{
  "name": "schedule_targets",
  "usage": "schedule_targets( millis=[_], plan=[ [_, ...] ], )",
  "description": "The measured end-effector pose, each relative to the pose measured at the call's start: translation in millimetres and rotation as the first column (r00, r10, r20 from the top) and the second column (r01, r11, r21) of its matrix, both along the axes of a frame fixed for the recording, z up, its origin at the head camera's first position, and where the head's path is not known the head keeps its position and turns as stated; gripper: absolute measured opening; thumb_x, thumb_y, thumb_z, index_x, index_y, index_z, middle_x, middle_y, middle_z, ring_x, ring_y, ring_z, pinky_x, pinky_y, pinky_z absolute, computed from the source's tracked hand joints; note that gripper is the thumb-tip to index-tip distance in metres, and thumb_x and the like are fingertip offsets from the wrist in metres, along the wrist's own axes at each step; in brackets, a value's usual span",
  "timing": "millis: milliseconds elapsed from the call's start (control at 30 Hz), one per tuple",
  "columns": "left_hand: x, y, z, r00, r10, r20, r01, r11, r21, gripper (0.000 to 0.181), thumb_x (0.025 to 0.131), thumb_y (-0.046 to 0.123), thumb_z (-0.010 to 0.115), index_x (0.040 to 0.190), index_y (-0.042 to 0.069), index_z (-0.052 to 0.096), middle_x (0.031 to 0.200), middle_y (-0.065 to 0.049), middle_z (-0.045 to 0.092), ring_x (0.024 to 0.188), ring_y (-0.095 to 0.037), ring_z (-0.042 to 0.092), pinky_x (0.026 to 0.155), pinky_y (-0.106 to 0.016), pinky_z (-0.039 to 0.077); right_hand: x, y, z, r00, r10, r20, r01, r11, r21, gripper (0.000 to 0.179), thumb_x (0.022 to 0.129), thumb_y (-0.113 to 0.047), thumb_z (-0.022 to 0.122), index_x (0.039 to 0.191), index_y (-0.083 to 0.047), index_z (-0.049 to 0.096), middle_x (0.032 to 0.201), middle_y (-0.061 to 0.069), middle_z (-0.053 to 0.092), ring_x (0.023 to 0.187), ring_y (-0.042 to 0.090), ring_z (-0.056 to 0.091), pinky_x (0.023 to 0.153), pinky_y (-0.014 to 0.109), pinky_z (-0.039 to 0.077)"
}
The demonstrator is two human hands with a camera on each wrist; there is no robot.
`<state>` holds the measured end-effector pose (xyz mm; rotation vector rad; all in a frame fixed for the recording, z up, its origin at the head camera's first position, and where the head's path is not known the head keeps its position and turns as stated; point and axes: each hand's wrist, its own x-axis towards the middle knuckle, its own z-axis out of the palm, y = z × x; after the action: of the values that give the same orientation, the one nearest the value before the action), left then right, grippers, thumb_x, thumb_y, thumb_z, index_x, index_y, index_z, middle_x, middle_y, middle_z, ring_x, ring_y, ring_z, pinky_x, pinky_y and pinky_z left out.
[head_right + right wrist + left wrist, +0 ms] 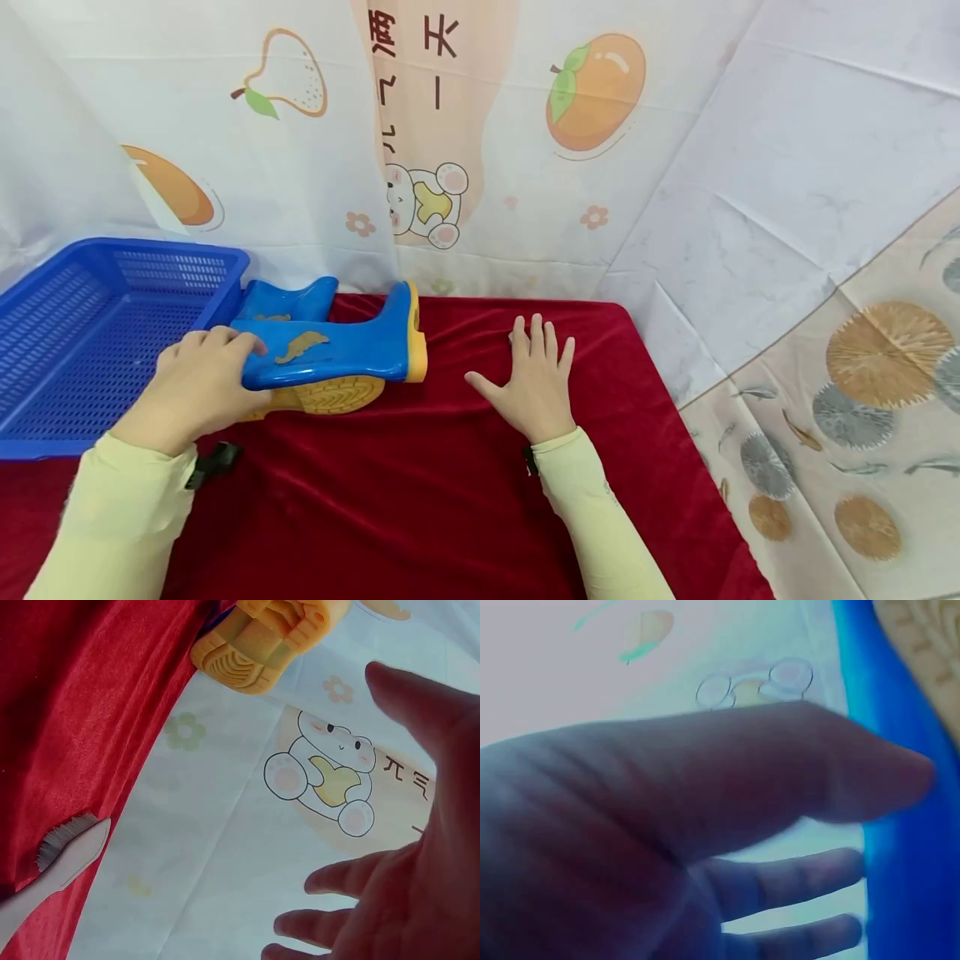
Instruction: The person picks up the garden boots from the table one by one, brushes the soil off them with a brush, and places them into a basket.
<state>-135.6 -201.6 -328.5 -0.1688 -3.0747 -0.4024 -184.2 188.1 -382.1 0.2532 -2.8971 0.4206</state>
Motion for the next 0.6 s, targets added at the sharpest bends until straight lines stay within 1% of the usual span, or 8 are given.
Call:
schedule_targets(
  millis=[67,167,300,367,433,500,600],
  plan=[
    [0.8,-7.8,2.2,0.998,0.004,0.055,-0.004,1.000,-0.010,0.060,0.079,0.026,0.084,0.125,-0.005,0.061,0.124,-0.036,0.054,0.114,-0.058,0.042,0.092,-0.077,0.035,-0.1,0,-0.3,1.000,0.005,-0.016,-0.005,1.000,0.000,0.111,0.086,-0.067,0.071,0.163,-0.002,0.024,0.169,0.023,0.021,0.156,0.043,0.015,0.123,0.067,0.001],
    [0.5,-17.5,3.5,0.992,0.026,0.122,-0.025,1.000,-0.016,0.063,0.078,0.022,0.084,0.129,-0.007,0.059,0.122,-0.037,0.053,0.108,-0.059,0.045,0.084,-0.075,0.042,0.4,0,-0.5,0.999,0.014,-0.033,-0.014,1.000,0.002,0.107,0.087,-0.061,0.073,0.162,-0.001,0.026,0.167,0.025,0.023,0.155,0.044,0.017,0.123,0.068,0.003],
    [0.6,-27.7,4.2,0.983,0.064,0.170,-0.065,0.998,-0.003,0.066,0.084,0.018,0.080,0.137,-0.009,0.052,0.126,-0.042,0.049,0.106,-0.062,0.049,0.082,-0.077,0.046,1.0,-1,-1.0,0.999,0.024,-0.041,-0.024,1.000,0.005,0.101,0.089,-0.054,0.074,0.161,0.001,0.028,0.166,0.027,0.024,0.154,0.046,0.019,0.122,0.069,0.004],
    [-0.2,-30.9,4.5,0.980,0.083,0.181,-0.085,0.996,0.005,0.069,0.086,0.020,0.079,0.139,-0.012,0.048,0.127,-0.044,0.049,0.106,-0.062,0.052,0.082,-0.078,0.047,1.2,-1,-1.4,0.999,0.026,-0.045,-0.025,1.000,0.004,0.099,0.089,-0.052,0.074,0.160,0.001,0.030,0.165,0.028,0.025,0.154,0.046,0.020,0.122,0.069,0.004],
    [-1.2,-34.2,5.1,0.977,0.104,0.186,-0.109,0.994,0.016,0.075,0.089,0.029,0.077,0.141,-0.014,0.045,0.127,-0.045,0.048,0.105,-0.061,0.054,0.081,-0.077,0.048,1.3,-1,-1.5,0.999,0.025,-0.045,-0.025,1.000,0.001,0.098,0.090,-0.051,0.074,0.160,0.001,0.030,0.165,0.028,0.025,0.153,0.046,0.020,0.122,0.069,0.004],
    [-2.5,-38.0,5.9,0.971,0.130,0.202,-0.137,0.990,0.024,0.084,0.091,0.043,0.074,0.142,-0.016,0.041,0.126,-0.046,0.048,0.103,-0.059,0.055,0.077,-0.073,0.050,1.3,-1,-1.7,0.999,0.024,-0.048,-0.025,1.000,-0.001,0.097,0.090,-0.051,0.073,0.160,0.001,0.031,0.165,0.029,0.025,0.153,0.046,0.020,0.122,0.069,0.003],
    [-4.9,-44.2,6.3,0.956,0.156,0.247,-0.171,0.985,0.040,0.099,0.092,0.063,0.065,0.141,-0.018,0.039,0.123,-0.044,0.052,0.095,-0.052,0.058,0.068,-0.062,0.053,1.2,-1,-1.6,0.998,0.025,-0.049,-0.026,1.000,-0.007,0.095,0.090,-0.050,0.073,0.159,0.002,0.032,0.165,0.029,0.025,0.153,0.046,0.020,0.122,0.069,0.003]
  ],
)
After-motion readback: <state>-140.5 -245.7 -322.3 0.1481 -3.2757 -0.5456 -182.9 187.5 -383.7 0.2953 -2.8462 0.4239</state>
